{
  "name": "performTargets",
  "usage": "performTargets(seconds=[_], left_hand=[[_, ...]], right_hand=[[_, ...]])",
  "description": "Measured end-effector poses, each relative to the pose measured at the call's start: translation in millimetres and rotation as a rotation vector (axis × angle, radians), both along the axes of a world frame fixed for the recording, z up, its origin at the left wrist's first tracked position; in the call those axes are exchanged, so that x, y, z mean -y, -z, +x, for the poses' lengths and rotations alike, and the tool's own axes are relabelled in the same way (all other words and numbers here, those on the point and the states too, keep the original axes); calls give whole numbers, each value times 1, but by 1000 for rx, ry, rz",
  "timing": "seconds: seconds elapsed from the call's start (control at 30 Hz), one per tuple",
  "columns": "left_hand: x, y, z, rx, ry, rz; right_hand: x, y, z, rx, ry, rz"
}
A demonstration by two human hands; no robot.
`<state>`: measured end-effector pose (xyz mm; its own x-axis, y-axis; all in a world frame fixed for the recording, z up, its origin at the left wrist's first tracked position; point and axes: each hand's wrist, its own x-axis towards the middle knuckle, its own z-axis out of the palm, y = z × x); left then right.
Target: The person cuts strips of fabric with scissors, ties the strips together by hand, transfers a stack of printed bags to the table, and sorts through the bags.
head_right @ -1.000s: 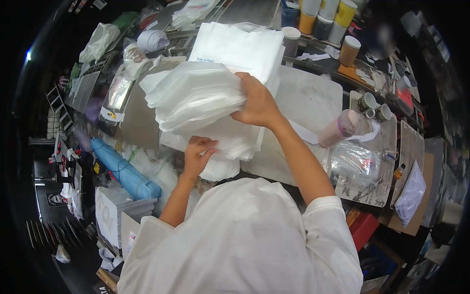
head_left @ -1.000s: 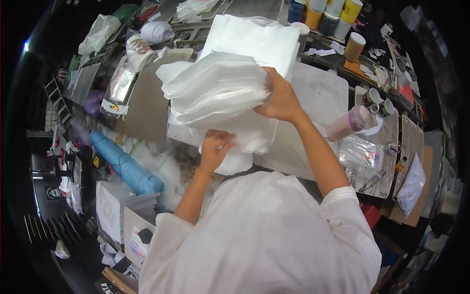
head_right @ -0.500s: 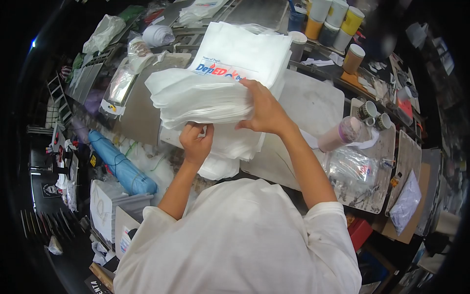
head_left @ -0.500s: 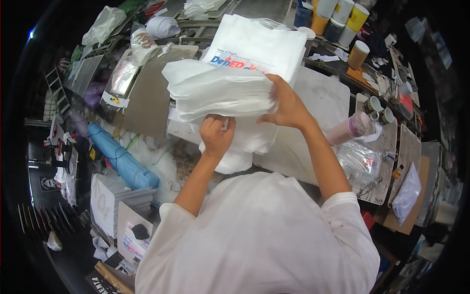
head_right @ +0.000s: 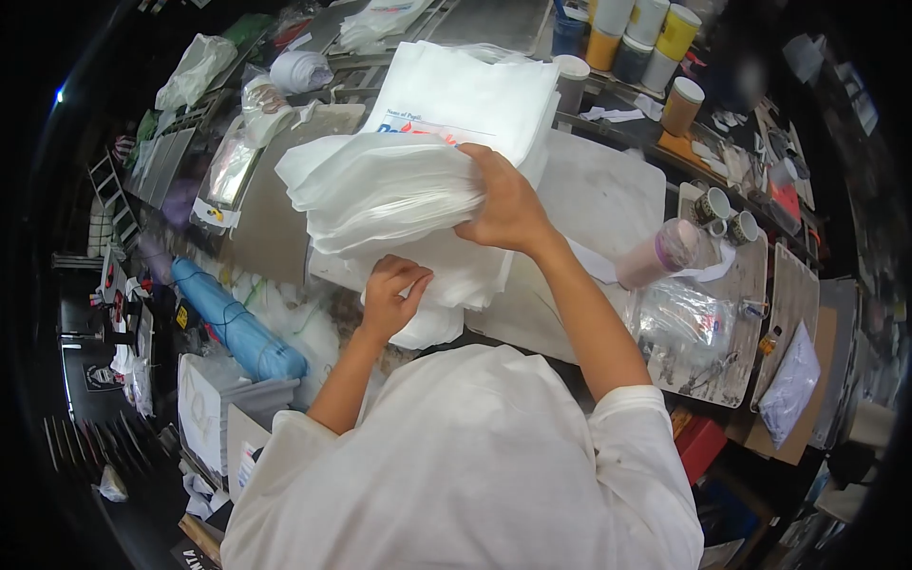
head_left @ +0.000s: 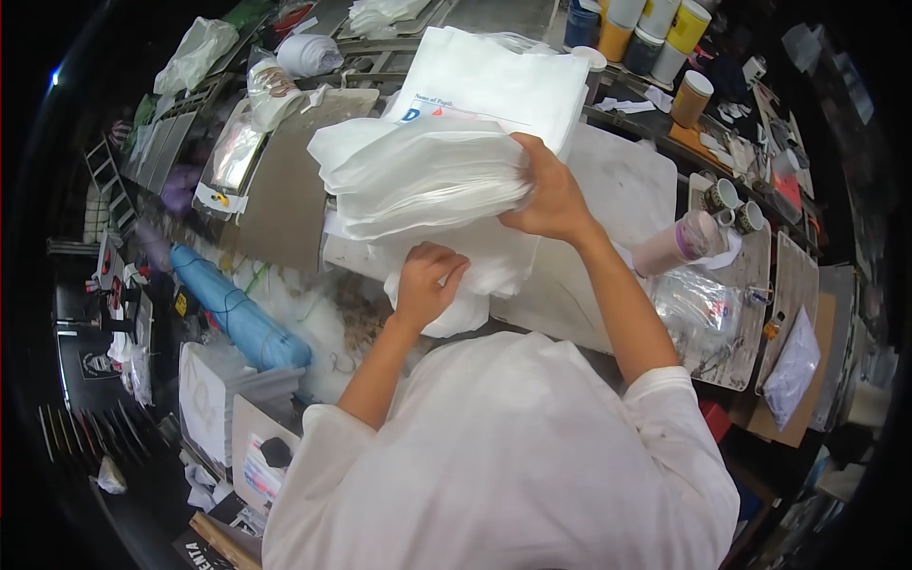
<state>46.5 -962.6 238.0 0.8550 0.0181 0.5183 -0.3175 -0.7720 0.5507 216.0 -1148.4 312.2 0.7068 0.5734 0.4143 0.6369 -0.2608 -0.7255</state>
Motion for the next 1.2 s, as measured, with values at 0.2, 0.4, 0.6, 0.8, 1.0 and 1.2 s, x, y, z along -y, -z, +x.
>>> performTargets(seconds=[0.2, 0.4, 0.6, 0.8, 1.0, 1.2], left_hand=[[8, -18, 16, 259, -171, 15], [7, -36, 41, 355, -235, 65], [14, -36, 25, 279, -256, 3], [8, -3, -11, 20, -105, 16], [0, 4, 1, 156, -89, -15], [-3, -27, 30, 336, -211, 150]], right_hand=[[4, 6, 2, -26, -26, -45], [12, 4, 4, 66, -122, 39], [2, 3, 2, 59, -13, 7], [-1, 0, 0, 0, 39, 30], [0, -2, 1, -83, -5, -5], [4, 3, -4, 171, -119, -4]])
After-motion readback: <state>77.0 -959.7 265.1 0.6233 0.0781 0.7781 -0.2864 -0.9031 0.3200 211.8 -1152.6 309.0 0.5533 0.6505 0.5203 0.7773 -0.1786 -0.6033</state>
